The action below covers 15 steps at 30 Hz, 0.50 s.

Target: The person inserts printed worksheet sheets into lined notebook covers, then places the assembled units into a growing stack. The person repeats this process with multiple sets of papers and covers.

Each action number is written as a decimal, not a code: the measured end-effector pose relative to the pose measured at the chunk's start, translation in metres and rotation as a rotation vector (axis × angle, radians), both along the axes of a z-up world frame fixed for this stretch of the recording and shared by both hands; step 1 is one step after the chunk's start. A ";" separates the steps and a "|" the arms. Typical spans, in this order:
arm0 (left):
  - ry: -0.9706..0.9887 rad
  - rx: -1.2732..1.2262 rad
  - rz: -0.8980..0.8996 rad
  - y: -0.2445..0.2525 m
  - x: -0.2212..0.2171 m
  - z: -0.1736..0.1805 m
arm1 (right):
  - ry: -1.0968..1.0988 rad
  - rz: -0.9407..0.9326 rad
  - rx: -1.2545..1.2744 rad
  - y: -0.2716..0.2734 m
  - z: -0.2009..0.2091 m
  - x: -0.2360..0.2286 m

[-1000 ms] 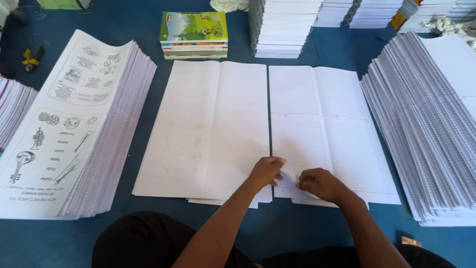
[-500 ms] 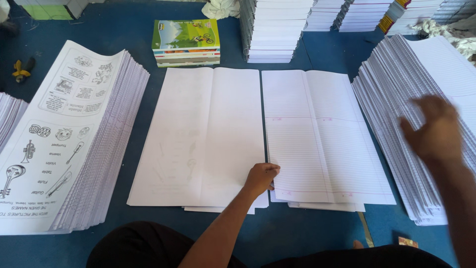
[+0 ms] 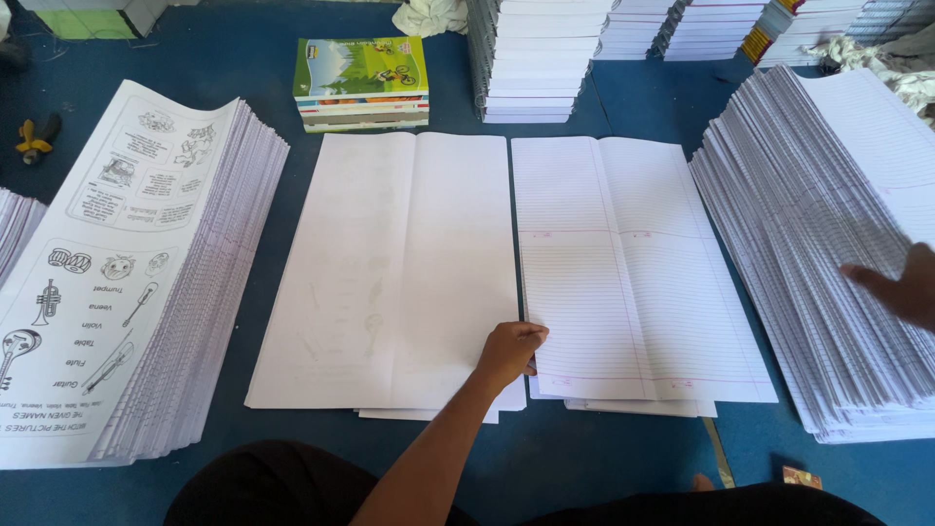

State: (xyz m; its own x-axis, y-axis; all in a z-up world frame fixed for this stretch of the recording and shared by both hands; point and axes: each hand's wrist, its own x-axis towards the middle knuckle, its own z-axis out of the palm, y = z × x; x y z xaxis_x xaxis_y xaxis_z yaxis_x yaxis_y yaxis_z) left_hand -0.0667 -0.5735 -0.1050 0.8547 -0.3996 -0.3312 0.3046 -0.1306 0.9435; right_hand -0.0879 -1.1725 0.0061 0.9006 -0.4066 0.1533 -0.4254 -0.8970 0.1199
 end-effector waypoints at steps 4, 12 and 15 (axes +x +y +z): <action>0.000 -0.025 -0.001 0.002 0.000 0.003 | -0.235 -0.023 0.282 0.015 -0.016 -0.012; 0.023 -0.019 0.003 0.002 -0.001 0.009 | -0.217 -0.131 0.183 0.005 -0.012 -0.011; 0.017 -0.009 0.003 0.002 -0.002 0.012 | -0.206 -0.147 0.188 0.003 -0.015 -0.010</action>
